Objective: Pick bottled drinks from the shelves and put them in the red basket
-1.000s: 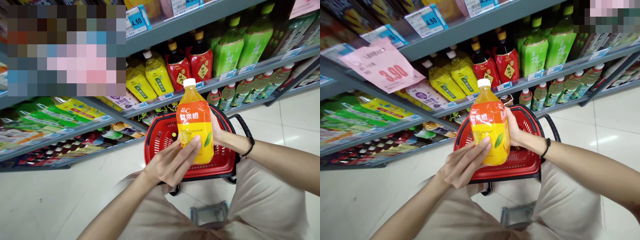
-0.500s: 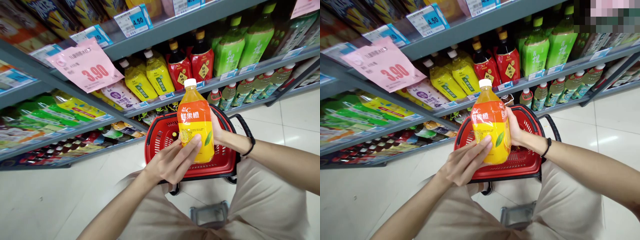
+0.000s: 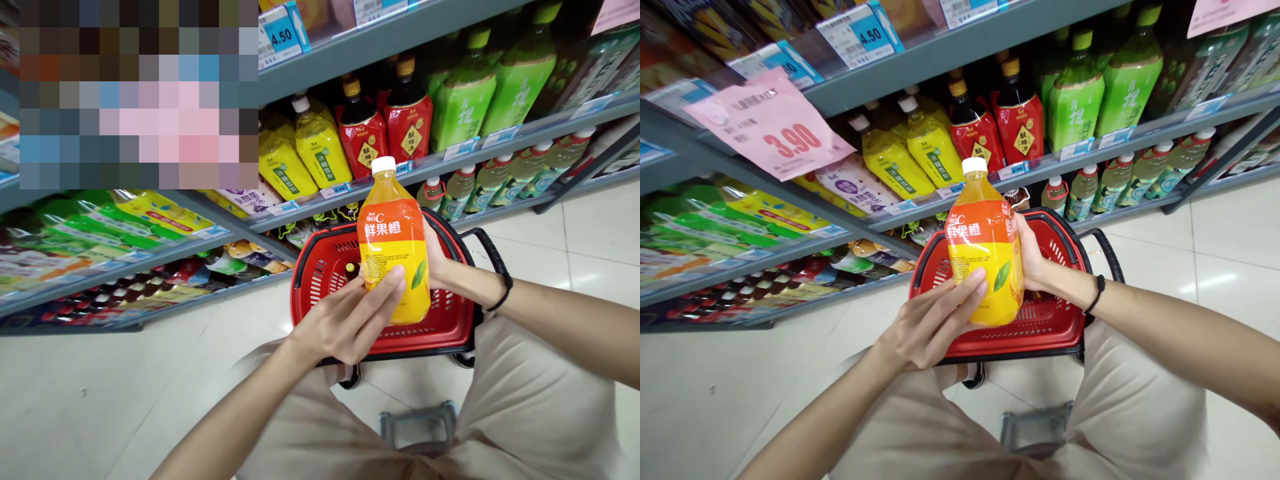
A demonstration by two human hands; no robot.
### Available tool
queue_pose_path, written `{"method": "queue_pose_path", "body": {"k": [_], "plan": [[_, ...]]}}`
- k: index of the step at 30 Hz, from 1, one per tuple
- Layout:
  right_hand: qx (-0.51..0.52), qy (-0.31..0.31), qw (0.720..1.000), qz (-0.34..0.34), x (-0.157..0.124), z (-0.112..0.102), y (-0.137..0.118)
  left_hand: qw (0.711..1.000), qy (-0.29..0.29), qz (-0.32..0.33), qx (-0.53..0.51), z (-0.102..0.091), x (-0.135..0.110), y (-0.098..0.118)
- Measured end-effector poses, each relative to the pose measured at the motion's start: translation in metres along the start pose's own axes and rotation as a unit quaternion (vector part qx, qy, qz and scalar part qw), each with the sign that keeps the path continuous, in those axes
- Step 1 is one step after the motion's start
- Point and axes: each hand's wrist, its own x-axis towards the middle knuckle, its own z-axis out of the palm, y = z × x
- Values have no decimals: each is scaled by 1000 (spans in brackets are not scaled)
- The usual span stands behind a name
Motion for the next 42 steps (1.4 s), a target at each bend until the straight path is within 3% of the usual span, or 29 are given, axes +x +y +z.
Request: {"method": "queue_pose_path", "body": {"k": [8,12,16,22,28,31,34,38,42], "plan": [[130,23,991,-14,1,0,3,1000,1,-10,0,2,-8,-1],[154,34,987,37,1,4,-6,998,21,-55,-16,9,-16,-8],[132,5,987,91,0,3,-11,983,45,-138,-111,19,-22,-21],[100,-33,987,125,-2,-1,-8,906,110,-267,-310,37,-34,-46],[35,29,994,97,-8,4,4,770,102,-460,-430,49,-42,-59],[6,59,992,113,-10,7,10,752,72,-509,-413,51,-42,-60],[-40,67,990,121,-10,8,13,730,79,-525,-431,52,-41,-60],[-137,53,987,67,-9,9,17,675,64,-534,-504,53,-45,-64],[-227,41,973,28,-7,5,22,668,64,-523,-526,48,-49,-65]]}}
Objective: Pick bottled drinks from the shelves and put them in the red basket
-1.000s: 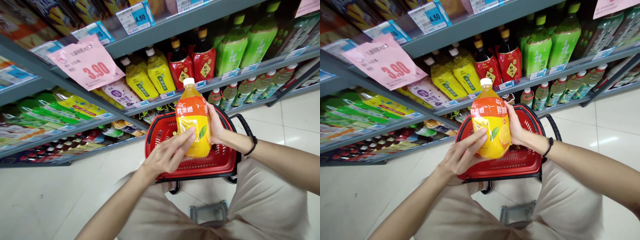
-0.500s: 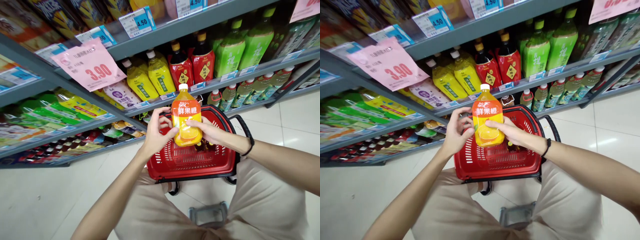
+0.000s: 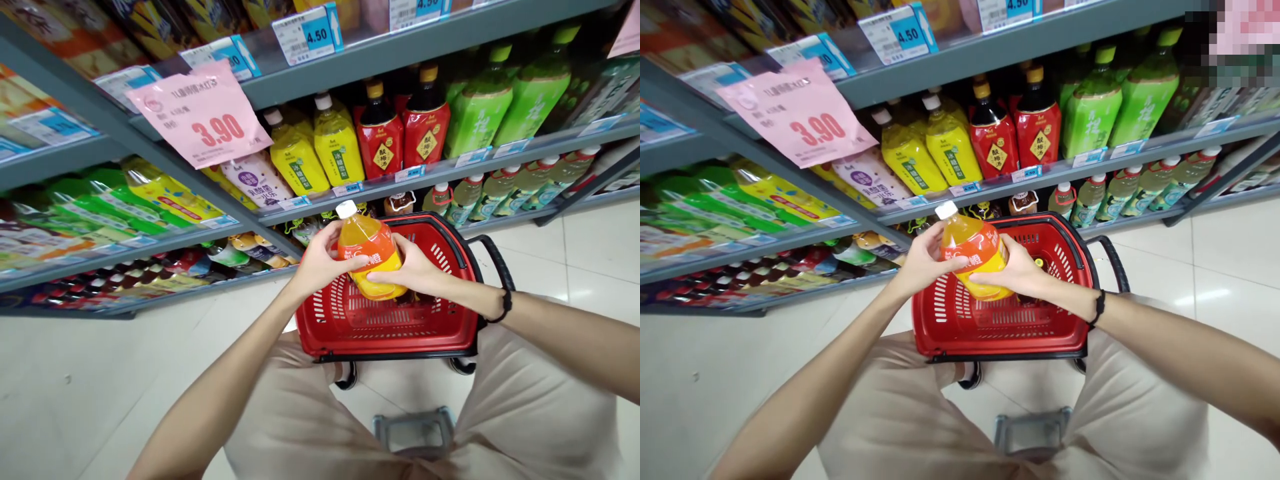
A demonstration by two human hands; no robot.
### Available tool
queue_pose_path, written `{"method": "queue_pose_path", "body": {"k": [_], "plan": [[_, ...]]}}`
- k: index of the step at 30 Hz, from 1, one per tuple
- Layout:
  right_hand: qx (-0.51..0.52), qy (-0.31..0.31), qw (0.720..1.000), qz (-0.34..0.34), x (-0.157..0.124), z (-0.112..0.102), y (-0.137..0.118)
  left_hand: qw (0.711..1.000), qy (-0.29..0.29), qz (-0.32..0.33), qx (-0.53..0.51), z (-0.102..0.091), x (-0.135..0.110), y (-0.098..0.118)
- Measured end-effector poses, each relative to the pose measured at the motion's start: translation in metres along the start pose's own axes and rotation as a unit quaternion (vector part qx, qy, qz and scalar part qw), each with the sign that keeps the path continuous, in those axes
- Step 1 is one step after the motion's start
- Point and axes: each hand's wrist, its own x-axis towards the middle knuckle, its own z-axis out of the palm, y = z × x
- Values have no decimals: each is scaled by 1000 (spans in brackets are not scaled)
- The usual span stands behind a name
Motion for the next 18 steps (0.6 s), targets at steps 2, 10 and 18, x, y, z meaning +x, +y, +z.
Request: {"method": "queue_pose_path", "body": {"k": [2,10,18], "plan": [[-19,-29,999,-22,4,-5,3,1000,7,0,16,1,-4,2],[99,-142,983,59,13,-14,11,996,66,15,51,27,-18,15],[210,-181,950,141,-6,8,5,991,-60,50,-108,43,-26,30]]}}
